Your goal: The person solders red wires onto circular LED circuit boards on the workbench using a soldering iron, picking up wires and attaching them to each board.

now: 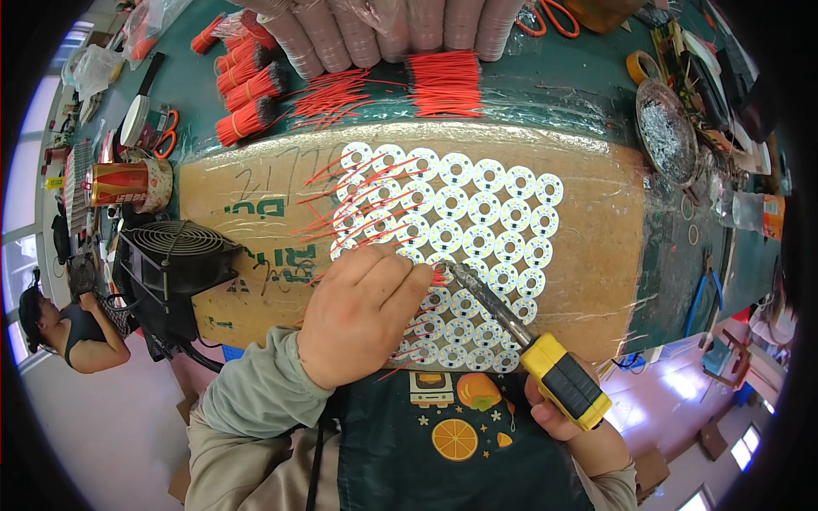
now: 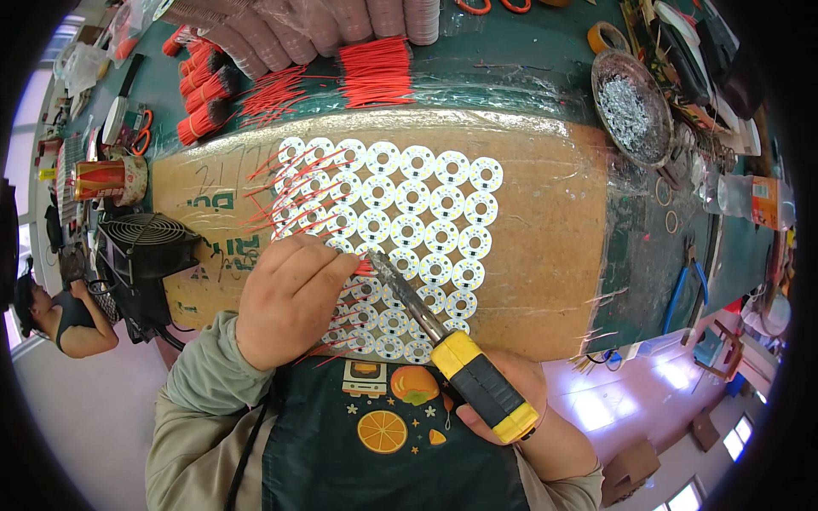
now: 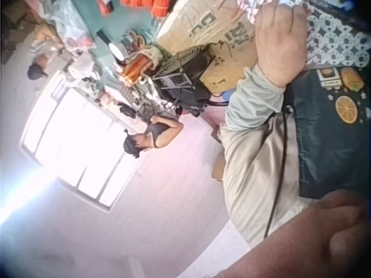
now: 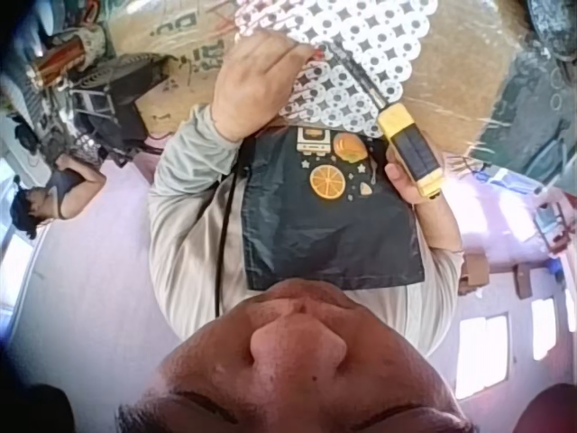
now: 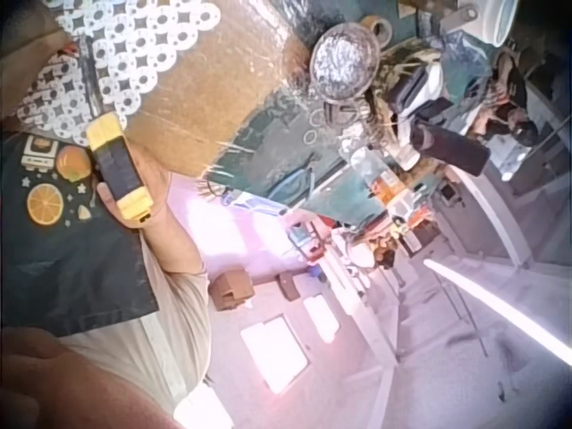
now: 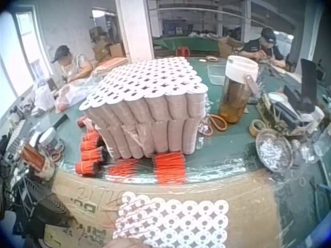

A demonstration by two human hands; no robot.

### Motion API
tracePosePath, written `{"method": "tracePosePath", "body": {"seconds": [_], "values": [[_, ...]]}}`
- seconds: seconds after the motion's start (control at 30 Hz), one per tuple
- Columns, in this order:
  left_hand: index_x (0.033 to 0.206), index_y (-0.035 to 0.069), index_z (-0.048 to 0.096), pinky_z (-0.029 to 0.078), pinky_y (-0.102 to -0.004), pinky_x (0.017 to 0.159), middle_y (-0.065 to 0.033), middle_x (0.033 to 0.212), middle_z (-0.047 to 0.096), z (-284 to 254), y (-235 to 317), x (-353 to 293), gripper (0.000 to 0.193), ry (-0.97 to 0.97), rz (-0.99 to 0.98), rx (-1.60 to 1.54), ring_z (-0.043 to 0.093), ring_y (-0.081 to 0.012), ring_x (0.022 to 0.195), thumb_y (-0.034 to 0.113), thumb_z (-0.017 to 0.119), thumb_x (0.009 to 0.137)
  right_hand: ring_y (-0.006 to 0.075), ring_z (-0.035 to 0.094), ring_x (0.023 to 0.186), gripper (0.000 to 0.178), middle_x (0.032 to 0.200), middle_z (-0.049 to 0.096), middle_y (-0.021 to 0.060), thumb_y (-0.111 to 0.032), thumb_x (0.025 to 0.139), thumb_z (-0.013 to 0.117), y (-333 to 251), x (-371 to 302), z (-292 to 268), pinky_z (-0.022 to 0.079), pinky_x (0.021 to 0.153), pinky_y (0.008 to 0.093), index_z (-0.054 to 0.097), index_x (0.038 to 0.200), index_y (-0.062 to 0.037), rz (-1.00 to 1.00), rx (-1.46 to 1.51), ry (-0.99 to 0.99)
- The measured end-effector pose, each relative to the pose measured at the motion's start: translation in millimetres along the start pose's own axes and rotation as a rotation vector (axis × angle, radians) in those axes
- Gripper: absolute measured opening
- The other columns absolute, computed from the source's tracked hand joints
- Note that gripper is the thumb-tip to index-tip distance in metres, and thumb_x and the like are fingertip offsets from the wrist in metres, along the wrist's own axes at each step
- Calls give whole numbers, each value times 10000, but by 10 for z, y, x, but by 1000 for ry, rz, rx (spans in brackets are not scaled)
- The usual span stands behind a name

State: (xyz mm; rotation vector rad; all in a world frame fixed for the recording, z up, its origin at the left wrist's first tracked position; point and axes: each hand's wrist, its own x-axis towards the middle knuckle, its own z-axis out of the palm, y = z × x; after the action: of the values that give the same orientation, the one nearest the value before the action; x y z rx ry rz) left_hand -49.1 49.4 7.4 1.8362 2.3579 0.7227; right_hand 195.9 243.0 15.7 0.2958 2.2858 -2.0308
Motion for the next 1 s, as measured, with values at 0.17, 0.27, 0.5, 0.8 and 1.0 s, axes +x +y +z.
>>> {"method": "tracePosePath", "body": {"seconds": [0.17, 0.27, 0.5, 0.8, 1.0], "values": [[1080, 9, 666, 508, -389, 867, -87, 989, 603, -2, -6, -19, 316, -23, -14, -4, 617, -277, 982, 97, 649, 777, 209, 726, 752, 439, 850, 723, 64, -315, 895, 719, 43, -56, 79, 572, 678, 321, 636, 1220, -31, -5, -86, 60], [1076, 9, 665, 502, -392, 878, -89, 1006, 600, 16, -4, -23, 308, -22, -17, 5, 613, -277, 995, 105, 645, 784, 224, 579, 614, 418, 685, 591, 48, -453, 868, 735, -42, 4, 153, 435, 568, 345, 591, 749, -79, 103, 12, 224], [1089, 2, 659, 499, -398, 885, -95, 1008, 595, 15, -4, -30, 312, -31, -20, -17, 609, -284, 1001, 109, 642, 797, 229, 596, 626, 367, 691, 591, 54, -403, 898, 718, -42, 10, 131, 443, 565, 355, 593, 761, -86, 100, 7, 153], [1048, 12, 684, 522, -391, 810, -89, 930, 629, -6, 22, 10, 384, -3, -39, -26, 636, -286, 907, -11, 660, 665, 208, 724, 780, 451, 837, 717, 52, -410, 922, 672, -29, -51, 54, 555, 692, 298, 662, 1182, -43, 101, 56, 37], [1044, 19, 687, 515, -393, 819, -87, 926, 623, 16, 39, 9, 373, 28, -48, -37, 631, -291, 899, -17, 663, 673, 174, 533, 563, 417, 645, 546, 44, -414, 862, 768, -55, -57, 177, 396, 509, 312, 590, 778, -45, 188, 290, 261]]}}
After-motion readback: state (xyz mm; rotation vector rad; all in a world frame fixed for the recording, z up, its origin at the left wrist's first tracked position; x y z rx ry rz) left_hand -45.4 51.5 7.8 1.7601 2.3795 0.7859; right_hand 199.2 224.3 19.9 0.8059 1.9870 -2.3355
